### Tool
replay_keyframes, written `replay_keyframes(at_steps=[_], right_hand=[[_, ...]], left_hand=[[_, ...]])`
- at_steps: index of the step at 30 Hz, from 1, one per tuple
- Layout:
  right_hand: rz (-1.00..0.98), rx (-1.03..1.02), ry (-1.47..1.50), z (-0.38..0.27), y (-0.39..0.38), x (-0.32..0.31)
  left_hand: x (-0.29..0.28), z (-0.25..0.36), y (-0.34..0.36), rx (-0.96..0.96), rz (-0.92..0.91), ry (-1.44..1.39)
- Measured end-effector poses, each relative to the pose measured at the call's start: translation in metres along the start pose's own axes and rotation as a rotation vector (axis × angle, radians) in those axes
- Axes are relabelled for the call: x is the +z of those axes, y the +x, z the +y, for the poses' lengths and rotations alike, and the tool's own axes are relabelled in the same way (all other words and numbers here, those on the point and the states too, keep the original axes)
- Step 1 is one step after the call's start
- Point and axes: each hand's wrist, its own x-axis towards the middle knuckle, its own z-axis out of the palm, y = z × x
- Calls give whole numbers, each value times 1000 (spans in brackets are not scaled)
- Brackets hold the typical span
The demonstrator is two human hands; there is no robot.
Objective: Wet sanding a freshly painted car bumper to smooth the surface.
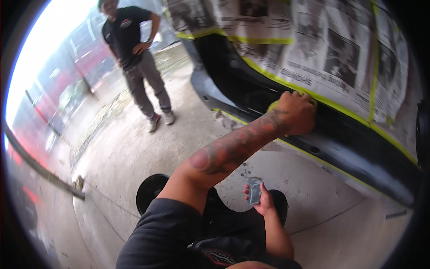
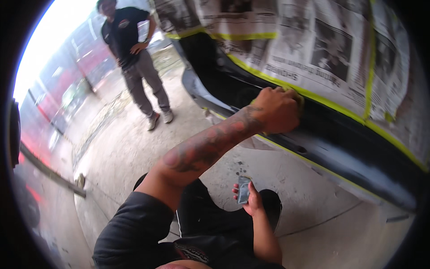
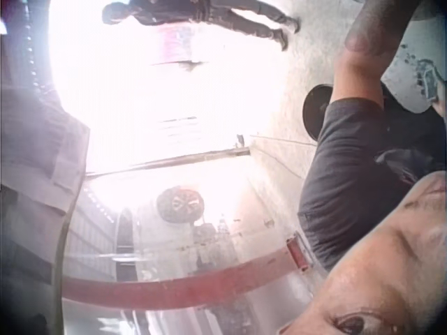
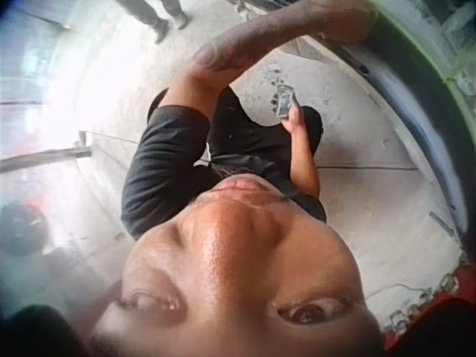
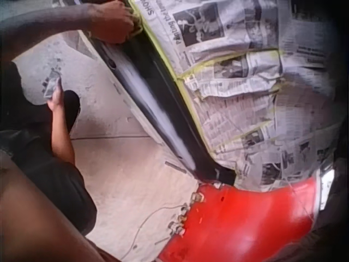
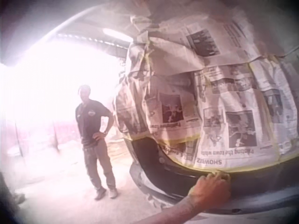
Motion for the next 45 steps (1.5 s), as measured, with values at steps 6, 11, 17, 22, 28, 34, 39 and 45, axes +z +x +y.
replay_keyframes(at_steps=[6, 11, 17, 22, 28, 34, 39, 45], right_hand=[[24, 41, 74, 7, -1, 22], [30, 31, 144, 3, 8, 28], [33, 116, 82, 12, 67, 81], [-53, 206, -445, 32, 89, 57], [-292, -223, -1273, -63, 26, 156], [4, -899, -2232, -215, -32, 267], [242, -917, -2373, -280, -52, 249], [170, -885, -2570, -281, -24, 244]], left_hand=[[-9, -78, -37, -250, 50, -26], [7, -112, -117, -526, 438, -178], [110, -85, -236, -893, 138, -516], [148, -88, -286, -1101, -67, -717], [157, -142, -317, -1255, 240, -837], [138, -159, -325, -1324, 335, -841], [167, -153, -308, -1209, 146, -791], [160, -170, -324, -1196, 29, -737]])
